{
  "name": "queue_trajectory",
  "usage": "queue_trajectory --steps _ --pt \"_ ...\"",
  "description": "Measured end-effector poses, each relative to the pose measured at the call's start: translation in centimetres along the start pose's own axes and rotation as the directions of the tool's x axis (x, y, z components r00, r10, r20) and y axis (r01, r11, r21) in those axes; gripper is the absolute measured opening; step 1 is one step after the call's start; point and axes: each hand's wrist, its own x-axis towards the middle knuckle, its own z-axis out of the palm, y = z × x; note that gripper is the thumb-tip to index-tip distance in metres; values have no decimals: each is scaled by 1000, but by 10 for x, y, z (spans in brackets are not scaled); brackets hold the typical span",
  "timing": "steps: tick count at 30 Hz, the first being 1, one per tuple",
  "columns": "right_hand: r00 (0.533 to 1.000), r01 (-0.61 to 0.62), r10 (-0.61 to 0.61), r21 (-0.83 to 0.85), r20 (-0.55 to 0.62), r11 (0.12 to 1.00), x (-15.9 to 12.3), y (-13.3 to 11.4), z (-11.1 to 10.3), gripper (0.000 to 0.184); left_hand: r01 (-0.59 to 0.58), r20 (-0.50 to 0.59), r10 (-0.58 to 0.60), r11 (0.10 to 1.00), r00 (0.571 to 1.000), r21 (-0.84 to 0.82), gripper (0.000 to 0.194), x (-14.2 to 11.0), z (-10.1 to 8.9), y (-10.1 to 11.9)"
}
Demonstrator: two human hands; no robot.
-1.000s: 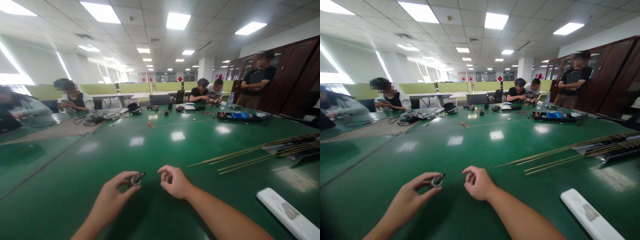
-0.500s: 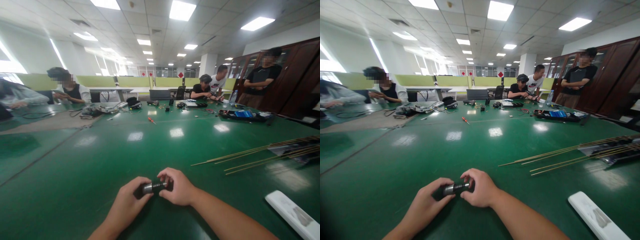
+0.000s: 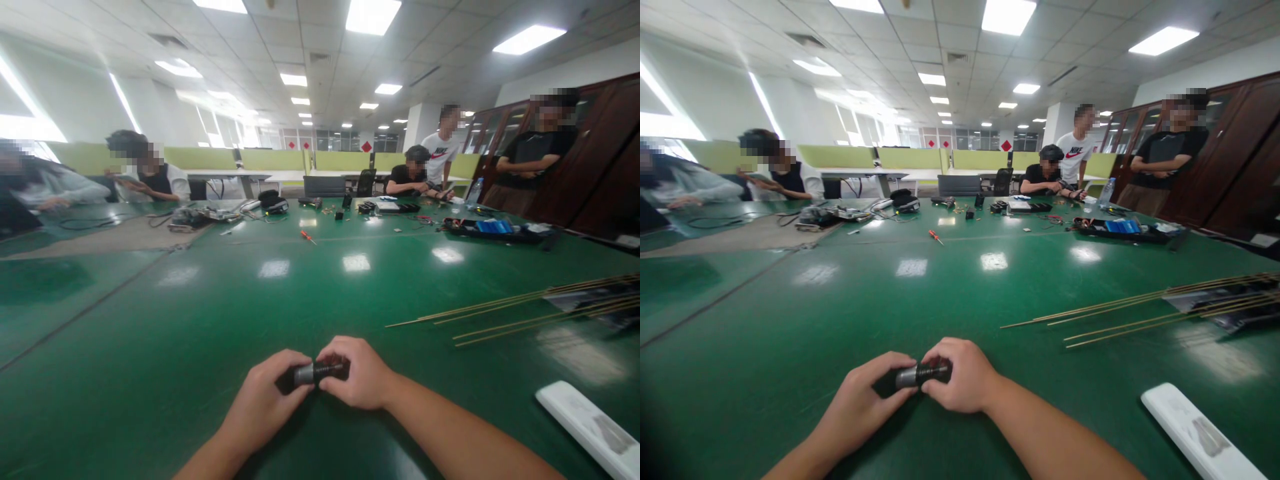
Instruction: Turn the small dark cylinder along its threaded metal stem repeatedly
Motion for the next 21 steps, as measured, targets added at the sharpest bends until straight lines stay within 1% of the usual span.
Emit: queue_trajectory --steps 8,12,21 --pt "1000 6 -5 -47 30 999 0 2 1 14 -20 -38 19 1000 999 -11 17 -2 2 0" --pt "999 26 -25 -34 28 999 0 2 2 12 -34 -58 33 999 998 -14 17 -1 3 0" --pt "999 23 -22 -46 34 999 1 2 -1 10 -74 -81 75 997 994 12 15 -2 3 2"
